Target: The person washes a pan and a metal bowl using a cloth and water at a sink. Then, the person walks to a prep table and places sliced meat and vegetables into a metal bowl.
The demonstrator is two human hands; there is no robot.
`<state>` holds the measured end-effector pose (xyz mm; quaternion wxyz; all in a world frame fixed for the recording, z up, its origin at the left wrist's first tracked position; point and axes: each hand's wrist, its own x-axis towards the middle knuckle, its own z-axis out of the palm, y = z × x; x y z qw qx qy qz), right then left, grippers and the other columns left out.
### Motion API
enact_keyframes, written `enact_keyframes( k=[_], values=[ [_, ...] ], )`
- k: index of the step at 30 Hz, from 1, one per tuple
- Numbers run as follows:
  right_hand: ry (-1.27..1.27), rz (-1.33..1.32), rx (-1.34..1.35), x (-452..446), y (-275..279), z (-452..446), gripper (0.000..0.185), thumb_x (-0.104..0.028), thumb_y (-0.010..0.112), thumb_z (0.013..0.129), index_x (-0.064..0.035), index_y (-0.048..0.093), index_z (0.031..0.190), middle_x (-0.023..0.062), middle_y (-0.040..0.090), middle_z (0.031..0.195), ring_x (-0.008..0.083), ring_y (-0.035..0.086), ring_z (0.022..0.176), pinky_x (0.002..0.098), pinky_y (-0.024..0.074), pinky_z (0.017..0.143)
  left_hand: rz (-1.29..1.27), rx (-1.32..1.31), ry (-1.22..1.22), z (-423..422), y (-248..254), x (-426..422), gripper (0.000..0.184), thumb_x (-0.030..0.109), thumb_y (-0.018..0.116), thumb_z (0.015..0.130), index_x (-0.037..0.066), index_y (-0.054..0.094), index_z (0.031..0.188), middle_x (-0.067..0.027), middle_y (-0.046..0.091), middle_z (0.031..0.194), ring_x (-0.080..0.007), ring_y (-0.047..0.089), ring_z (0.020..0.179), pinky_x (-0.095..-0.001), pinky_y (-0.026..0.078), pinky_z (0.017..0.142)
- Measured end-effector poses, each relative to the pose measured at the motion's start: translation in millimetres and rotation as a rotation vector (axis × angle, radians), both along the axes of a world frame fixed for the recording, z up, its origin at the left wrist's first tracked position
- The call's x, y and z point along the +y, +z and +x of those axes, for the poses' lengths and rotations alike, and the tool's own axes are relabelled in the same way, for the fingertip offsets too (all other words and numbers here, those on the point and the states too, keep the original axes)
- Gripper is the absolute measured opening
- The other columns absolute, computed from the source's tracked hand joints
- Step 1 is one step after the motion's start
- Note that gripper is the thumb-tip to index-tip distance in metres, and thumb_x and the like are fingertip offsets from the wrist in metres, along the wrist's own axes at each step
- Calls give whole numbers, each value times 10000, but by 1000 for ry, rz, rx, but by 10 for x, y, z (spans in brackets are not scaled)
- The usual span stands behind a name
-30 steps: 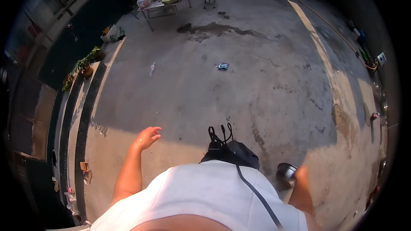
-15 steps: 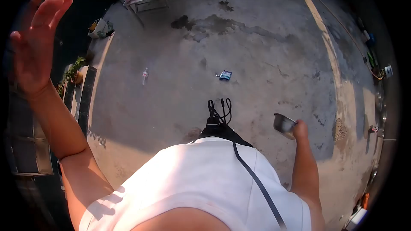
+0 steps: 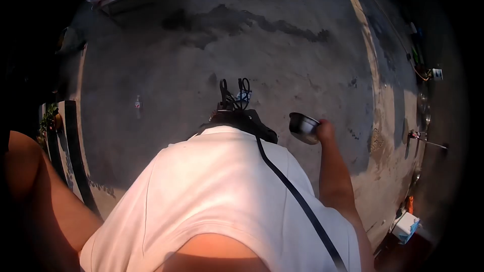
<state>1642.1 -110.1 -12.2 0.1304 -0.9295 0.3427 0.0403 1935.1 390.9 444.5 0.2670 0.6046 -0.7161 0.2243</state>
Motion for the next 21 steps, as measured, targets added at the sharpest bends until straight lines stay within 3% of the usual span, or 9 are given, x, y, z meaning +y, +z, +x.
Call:
enact_keyframes(
  k=[2, 7, 8, 11, 15, 18, 21],
  values=[
    [52, 65, 261, -84, -116, 67, 139, -94, 603, 692, -29, 656, 803, 190, 638, 753, 354, 628, 702, 431, 500, 643, -27, -9, -23, 564, -48, -110, 529, 441, 354, 944, 73, 397, 1323, -133, 436, 1339, -330, 342, 1281, -469, 240, 1061],
    [-98, 36, 412, -158, -324, 260, 178, -129, 656, 608, -4, 665, 735, 209, 633, 737, 370, 629, 715, 425, 501, 650, -71, -43, -20, 1737, -135, -275, 518, 437, 355, 945, 84, 399, 1322, -125, 427, 1346, -325, 329, 1288, -464, 232, 1065],
    [-175, 45, 436, -401, -706, 178, 399, -199, 810, 468, -23, 671, 798, 208, 647, 834, 357, 633, 815, 419, 510, 741, -74, -53, -7, 1977, -149, -310, 516, 437, 355, 946, 86, 399, 1321, -124, 425, 1347, -324, 327, 1289, -464, 231, 1066],
    [-209, 184, 646, -574, -633, 958, 395, -235, 804, 502, -35, 678, 819, 195, 652, 850, 348, 635, 814, 421, 506, 745, -75, -70, 44, 2714, -192, -453, 509, 435, 356, 947, 92, 400, 1321, -119, 420, 1352, -321, 319, 1293, -461, 227, 1068],
    [-195, 19, 535, -801, -702, 2264, 315, -218, 752, 580, -38, 677, 829, 179, 657, 845, 333, 639, 812, 412, 504, 739, -124, -94, 122, 3742, -234, -728, 500, 432, 356, 948, 101, 402, 1320, -113, 413, 1357, -317, 309, 1298, -458, 221, 1071],
    [-109, 86, 357, -1123, -472, 3821, 195, -131, 623, 675, -48, 667, 846, 199, 643, 852, 350, 624, 841, 422, 490, 756, -175, -135, 203, 4334, -275, -803, 494, 430, 357, 949, 107, 403, 1319, -108, 407, 1362, -314, 301, 1302, -455, 217, 1073],
    [-28, 24, 126, -1075, 93, 5384, 148, -76, 584, 673, -44, 643, 804, 226, 621, 792, 393, 606, 779, 421, 465, 677, -217, -138, 281, 4786, -279, -758, 487, 428, 357, 950, 113, 404, 1318, -103, 402, 1366, -311, 294, 1306, -453, 212, 1076]
  ],
)
